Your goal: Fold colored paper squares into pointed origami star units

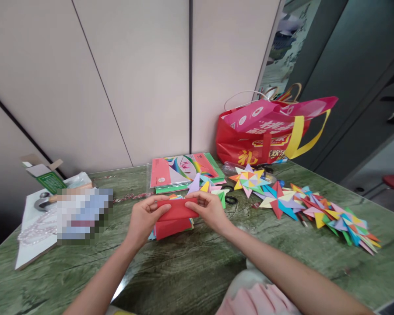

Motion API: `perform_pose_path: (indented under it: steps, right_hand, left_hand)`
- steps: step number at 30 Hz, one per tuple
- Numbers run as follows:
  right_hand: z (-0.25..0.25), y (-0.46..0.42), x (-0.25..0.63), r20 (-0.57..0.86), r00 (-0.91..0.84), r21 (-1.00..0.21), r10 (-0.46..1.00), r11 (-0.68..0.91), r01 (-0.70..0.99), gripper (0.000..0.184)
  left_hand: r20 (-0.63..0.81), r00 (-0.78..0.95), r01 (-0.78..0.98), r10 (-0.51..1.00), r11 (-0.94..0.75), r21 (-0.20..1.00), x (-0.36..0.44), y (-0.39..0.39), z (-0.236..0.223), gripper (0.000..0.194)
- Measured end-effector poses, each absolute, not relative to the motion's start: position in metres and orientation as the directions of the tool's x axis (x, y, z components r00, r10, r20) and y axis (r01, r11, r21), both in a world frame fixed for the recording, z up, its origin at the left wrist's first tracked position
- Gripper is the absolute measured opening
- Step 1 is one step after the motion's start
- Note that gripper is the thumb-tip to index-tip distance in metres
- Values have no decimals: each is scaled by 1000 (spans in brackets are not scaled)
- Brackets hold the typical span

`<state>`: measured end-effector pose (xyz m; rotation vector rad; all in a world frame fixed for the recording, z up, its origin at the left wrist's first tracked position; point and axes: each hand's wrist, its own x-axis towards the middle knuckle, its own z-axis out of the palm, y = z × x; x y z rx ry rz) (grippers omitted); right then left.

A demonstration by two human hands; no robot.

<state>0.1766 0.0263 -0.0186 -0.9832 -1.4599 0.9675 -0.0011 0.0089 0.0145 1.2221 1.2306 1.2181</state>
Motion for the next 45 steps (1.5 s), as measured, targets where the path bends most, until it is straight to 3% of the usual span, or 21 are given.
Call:
perform_pose_path:
  steps: [14, 45]
  right_hand:
    - [-20, 28, 177, 349, -71, -930, 935, 354, 100, 23]
    - [-17, 26, 176, 271, -65, -963, 960, 271, -15, 26]
  left_hand:
    - [43, -25, 39, 999, -42, 998, -1, 8, 14, 36]
    - [70, -20, 6, 997, -70, 998, -2, 9, 13, 26]
